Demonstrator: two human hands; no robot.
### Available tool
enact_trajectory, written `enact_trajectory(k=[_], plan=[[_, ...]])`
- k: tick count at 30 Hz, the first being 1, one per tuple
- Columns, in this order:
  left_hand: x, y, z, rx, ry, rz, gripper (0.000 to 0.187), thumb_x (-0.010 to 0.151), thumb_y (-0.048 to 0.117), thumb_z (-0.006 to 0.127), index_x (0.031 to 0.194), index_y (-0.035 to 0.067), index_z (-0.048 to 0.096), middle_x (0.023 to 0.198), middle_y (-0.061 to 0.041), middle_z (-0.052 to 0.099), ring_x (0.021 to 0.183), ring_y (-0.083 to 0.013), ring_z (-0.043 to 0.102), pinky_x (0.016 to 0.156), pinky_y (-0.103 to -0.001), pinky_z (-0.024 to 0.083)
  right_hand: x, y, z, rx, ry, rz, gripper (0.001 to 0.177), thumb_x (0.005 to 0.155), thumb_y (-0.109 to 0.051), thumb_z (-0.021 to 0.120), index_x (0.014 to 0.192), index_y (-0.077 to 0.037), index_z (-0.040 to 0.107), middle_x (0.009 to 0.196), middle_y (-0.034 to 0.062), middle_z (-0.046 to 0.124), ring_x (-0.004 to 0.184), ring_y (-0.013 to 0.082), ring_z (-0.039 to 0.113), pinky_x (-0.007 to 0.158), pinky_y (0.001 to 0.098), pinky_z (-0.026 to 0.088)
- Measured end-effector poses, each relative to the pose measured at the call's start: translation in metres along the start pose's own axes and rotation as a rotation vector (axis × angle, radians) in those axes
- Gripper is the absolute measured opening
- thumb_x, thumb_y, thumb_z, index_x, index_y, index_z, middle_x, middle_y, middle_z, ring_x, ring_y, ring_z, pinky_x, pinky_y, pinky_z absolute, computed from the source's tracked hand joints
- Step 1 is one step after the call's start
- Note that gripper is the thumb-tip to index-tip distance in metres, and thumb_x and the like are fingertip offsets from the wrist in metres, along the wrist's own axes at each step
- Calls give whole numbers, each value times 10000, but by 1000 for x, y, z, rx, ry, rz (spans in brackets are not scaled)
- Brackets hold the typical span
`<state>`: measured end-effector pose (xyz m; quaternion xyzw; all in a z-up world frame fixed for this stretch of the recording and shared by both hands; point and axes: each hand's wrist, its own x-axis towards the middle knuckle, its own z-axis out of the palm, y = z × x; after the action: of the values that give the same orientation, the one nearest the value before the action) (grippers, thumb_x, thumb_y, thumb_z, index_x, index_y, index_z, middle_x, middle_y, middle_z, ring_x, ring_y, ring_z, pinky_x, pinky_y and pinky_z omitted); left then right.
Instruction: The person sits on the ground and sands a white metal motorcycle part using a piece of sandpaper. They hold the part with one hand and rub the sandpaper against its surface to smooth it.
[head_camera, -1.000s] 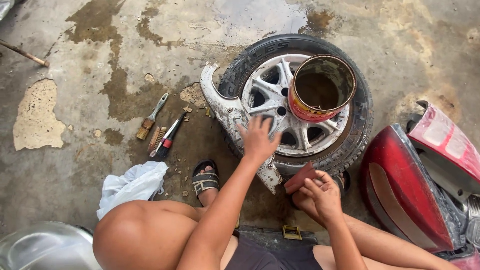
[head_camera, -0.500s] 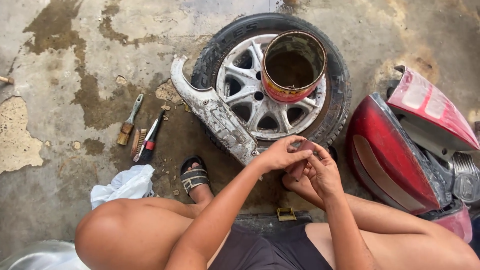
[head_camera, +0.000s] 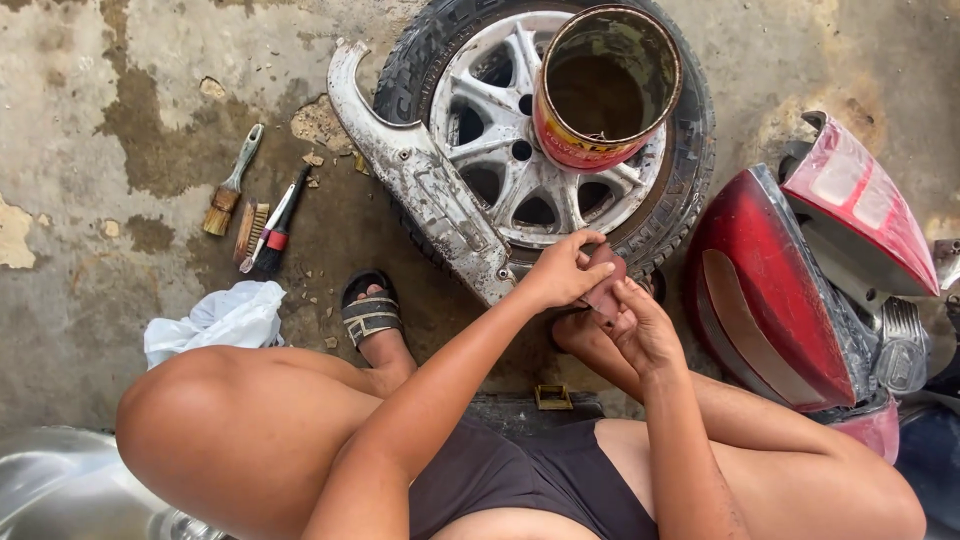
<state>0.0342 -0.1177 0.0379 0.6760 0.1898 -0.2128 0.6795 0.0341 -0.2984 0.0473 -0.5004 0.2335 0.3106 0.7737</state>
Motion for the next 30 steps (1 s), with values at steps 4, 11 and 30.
enact_trajectory(k=[4,11,30], plan=[[-6,4,-1,186,65,33,569,837,438,765,1364,318,588,996,-39,743,990,-199,745,819,-339,652,9,10,0,-19,60,-24,266,929,-41,744,1170,-43,633,926,60,721,814,180,782,691,292,652],[-25,15,-3,-243,-180,-224,670,963,343,655,1519,88,382,1180,-298,591,886,-346,718,582,-392,685,42,26,-37,66,217,-281,250,908,45,759,1112,-42,644,916,54,725,781,226,795,681,305,686],[-5,-3,-10,-288,-54,-98,457,889,375,685,1163,15,744,974,-180,779,901,-266,772,814,-402,632,-19,8,45,-927,147,-1002,165,882,21,828,1014,-77,815,857,130,758,867,269,753,717,397,578]])
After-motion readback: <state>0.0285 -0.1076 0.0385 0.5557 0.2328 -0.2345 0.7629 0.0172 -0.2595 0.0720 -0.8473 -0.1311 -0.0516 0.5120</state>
